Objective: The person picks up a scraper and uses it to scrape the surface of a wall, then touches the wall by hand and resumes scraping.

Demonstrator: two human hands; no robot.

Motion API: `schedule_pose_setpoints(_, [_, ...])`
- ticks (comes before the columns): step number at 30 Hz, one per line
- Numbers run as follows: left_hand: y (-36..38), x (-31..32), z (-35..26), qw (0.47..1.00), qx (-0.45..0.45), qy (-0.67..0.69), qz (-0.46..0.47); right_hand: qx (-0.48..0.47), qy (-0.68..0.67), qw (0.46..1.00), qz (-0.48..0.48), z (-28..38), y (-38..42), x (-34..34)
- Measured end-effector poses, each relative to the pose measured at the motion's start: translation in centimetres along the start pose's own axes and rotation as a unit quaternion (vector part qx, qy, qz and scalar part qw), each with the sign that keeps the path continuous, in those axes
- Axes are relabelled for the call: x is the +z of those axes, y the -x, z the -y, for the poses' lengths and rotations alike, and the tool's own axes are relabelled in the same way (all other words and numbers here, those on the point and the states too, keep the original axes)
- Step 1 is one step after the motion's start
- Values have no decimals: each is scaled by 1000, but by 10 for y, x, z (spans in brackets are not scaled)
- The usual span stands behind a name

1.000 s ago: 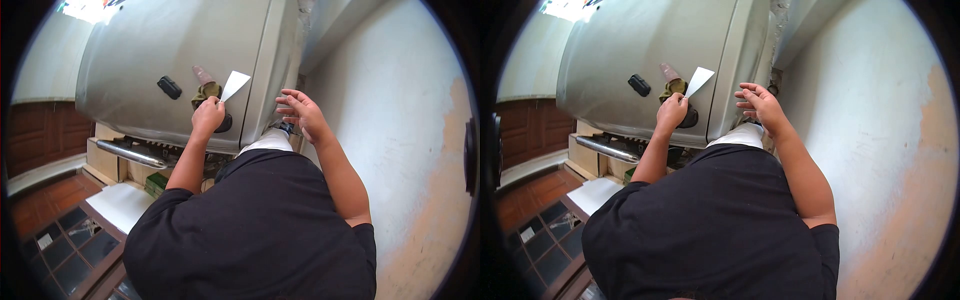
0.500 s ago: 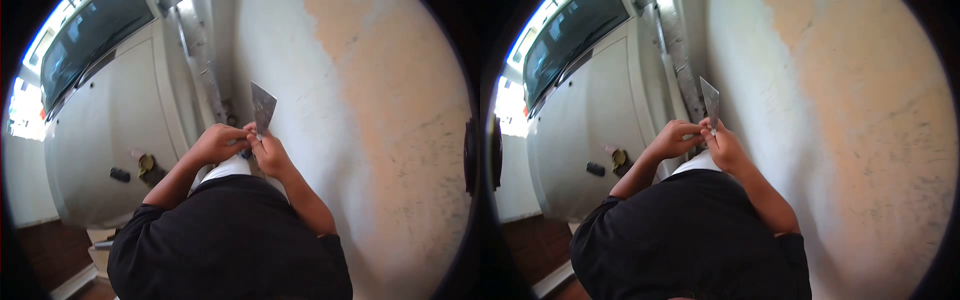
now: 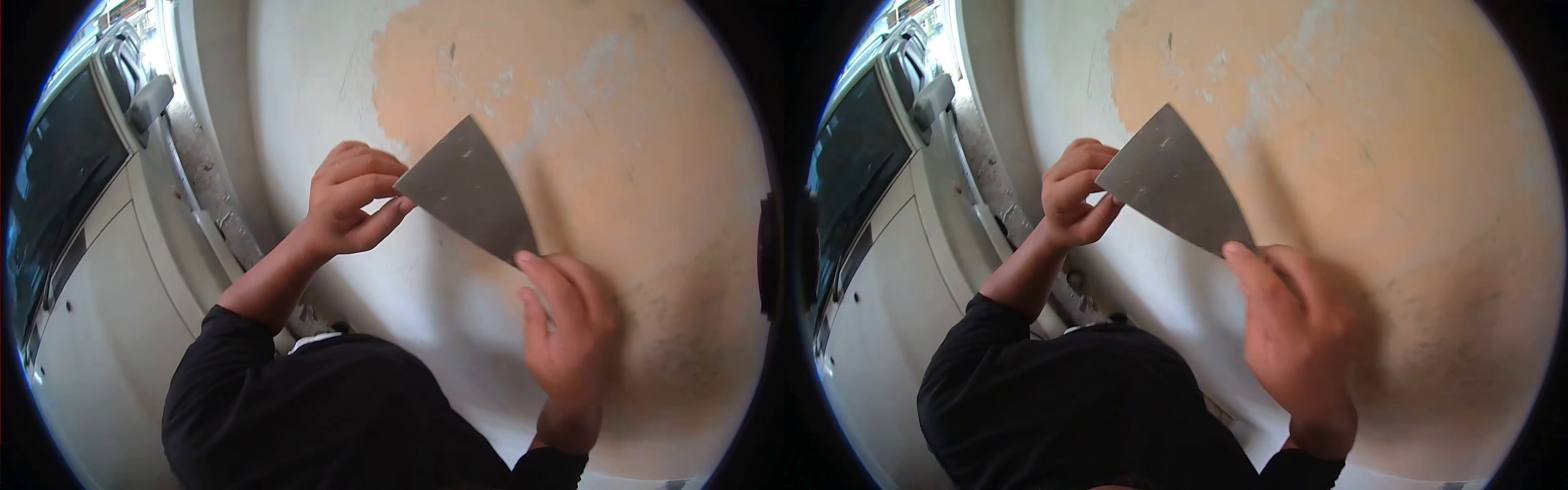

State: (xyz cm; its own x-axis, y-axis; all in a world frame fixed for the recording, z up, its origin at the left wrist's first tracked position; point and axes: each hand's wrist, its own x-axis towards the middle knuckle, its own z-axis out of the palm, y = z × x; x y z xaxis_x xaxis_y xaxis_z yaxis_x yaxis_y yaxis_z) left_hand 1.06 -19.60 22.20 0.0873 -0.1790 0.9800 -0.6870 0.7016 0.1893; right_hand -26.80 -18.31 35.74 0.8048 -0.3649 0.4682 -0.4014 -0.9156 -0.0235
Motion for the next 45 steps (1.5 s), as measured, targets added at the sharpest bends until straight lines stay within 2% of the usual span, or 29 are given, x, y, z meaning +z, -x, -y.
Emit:
schedule_pose_setpoints(1, [-11,1,14,998,34,19,-50,-12,74,996,-42,1,-10,-5])
schedule_pose_setpoints(2, [-20,0,27,997,43,30,-61,-25,148,985,-82,3,-20,-8])
schedule_pose_setpoints(3, [-29,2,37,996,51,36,-67,-26,159,983,-86,5,-27,-11])
schedule_pose_setpoints(5, [-46,12,50,968,82,63,-230,15,197,974,-110,10,-40,-18])
schedule_pose_setpoints(9, [-74,40,44,950,210,-16,-229,7,348,929,-124,20,-78,-22])
schedule_pose_setpoints(10, [-80,47,37,960,204,-5,-193,7,355,927,-119,24,-88,-22])
schedule_pose_setpoints(12, [-94,70,43,942,252,-84,-204,-19,439,896,-65,32,-107,-22])
schedule_pose_setpoints(13, [-100,78,40,941,248,-84,-213,-24,446,893,-61,33,-112,-22])
schedule_pose_setpoints(15, [-108,85,35,979,110,-22,-170,-47,448,893,-9,35,-119,-21])
schedule_pose_setpoints(16, [-111,82,37,984,89,-28,-150,-51,452,891,-10,33,-123,-21])
schedule_pose_setpoints(18, [-109,75,44,984,89,-38,-148,-128,446,886,-2,21,-128,-19])
schedule_pose_setpoints(19, [-108,73,47,985,86,-47,-140,-133,449,884,-6,10,-128,-20])
schedule_pose_setpoints(21, [-106,75,46,984,76,-59,-150,-238,399,885,-33,-13,-123,-23])
schedule_pose_setpoints(22, [-105,74,47,984,84,-79,-137,-240,403,883,-32,-17,-119,-22])
schedule_pose_setpoints(24, [-104,74,45,985,87,-88,-123,-233,304,919,-98,-24,-106,-20])
schedule_pose_setpoints(25, [-105,73,46,985,87,-87,-125,-233,307,918,-97,-31,-101,-18])
schedule_pose_setpoints(27, [-104,70,47,981,107,-43,-157,-334,116,921,-166,-43,-91,-13])
schedule_pose_setpoints(28, [-105,67,45,984,99,-8,-147,-543,287,759,-217,-64,-109,-22])
schedule_pose_setpoints(29, [-104,67,45,984,98,-6,-147,-542,287,760,-216,-54,-103,-16])
schedule_pose_setpoints(30, [-102,67,46,983,113,0,-143,-376,202,878,-216,-31,-97,-2])
schedule_pose_setpoints(31, [-101,67,47,982,127,6,-139,-192,107,954,-206,-15,-92,3])
schedule_pose_setpoints(32, [-100,67,48,982,126,4,-140,-194,106,954,-204,-10,-90,-3])
schedule_pose_setpoints(34, [-99,67,50,979,157,10,-126,-201,249,942,-100,-9,-86,-19])
schedule_pose_setpoints(35, [-99,66,51,980,154,6,-129,-205,247,942,-97,-10,-80,-25])
schedule_pose_setpoints(37, [-100,67,50,970,212,57,-106,-284,259,921,-56,-9,-72,-33])
schedule_pose_setpoints(39, [-98,70,48,967,217,72,-115,-273,234,931,-57,-9,-74,-27])
schedule_pose_setpoints(41, [-98,67,43,983,147,59,-95,-257,209,942,-55,-12,-79,-20])
schedule_pose_setpoints(43, [-99,70,44,982,146,46,-113,-267,211,933,-115,-16,-84,-15])
schedule_pose_setpoints(45, [-100,73,46,973,193,30,-122,-287,201,928,-126,-19,-82,-14])
